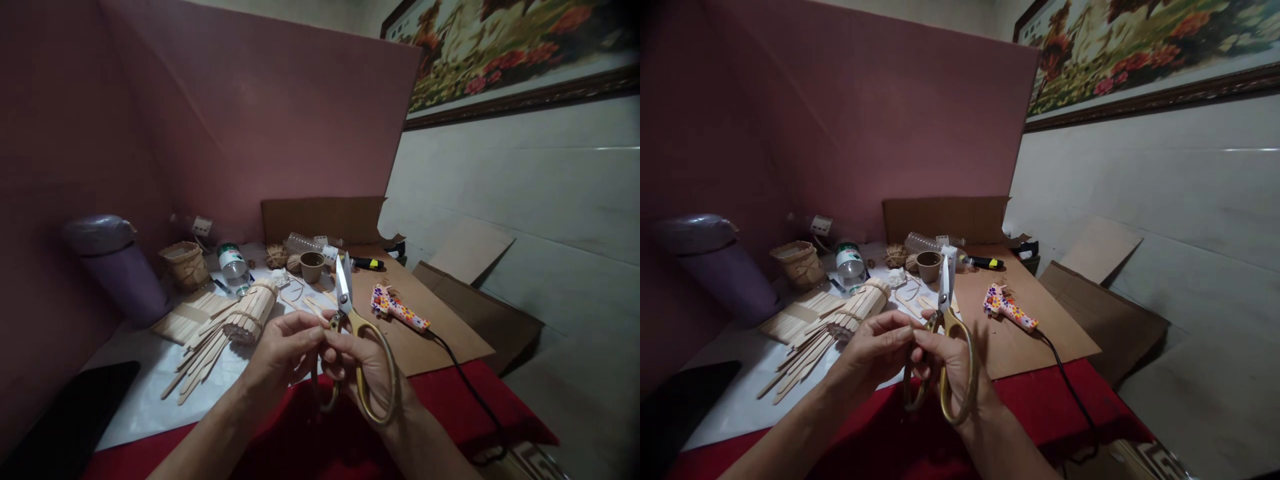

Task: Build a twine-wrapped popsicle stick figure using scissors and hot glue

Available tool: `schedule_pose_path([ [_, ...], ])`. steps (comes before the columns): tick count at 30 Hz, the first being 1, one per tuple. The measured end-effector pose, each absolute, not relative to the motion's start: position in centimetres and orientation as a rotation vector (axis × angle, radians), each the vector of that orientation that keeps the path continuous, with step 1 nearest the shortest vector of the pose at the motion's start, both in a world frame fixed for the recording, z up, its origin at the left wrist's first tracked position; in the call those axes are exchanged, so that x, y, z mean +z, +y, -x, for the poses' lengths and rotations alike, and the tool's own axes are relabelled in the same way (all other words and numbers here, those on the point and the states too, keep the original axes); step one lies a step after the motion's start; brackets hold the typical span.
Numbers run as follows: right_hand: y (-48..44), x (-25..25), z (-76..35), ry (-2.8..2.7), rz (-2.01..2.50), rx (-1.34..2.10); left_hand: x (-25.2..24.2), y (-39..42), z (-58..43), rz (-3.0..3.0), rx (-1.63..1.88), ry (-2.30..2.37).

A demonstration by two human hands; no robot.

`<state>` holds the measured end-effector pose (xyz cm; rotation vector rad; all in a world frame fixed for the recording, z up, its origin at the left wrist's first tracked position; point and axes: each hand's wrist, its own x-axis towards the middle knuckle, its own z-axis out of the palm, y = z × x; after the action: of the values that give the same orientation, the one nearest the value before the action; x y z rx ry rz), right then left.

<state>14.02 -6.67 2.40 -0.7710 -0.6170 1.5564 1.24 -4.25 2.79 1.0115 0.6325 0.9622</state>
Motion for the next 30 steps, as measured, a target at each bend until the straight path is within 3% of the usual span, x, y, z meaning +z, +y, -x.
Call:
schedule_pose_path([
  [13,-6.8,1.5,-14.3,-0.868,0.926,1.277,2.0,-3.6,-1.4,-1.091,1.018,0.746],
  [30,-7.0,1.8,-14.3,-0.911,0.976,1.270,1.8,-3.3,-1.5,-1.092,1.049,0.795],
])
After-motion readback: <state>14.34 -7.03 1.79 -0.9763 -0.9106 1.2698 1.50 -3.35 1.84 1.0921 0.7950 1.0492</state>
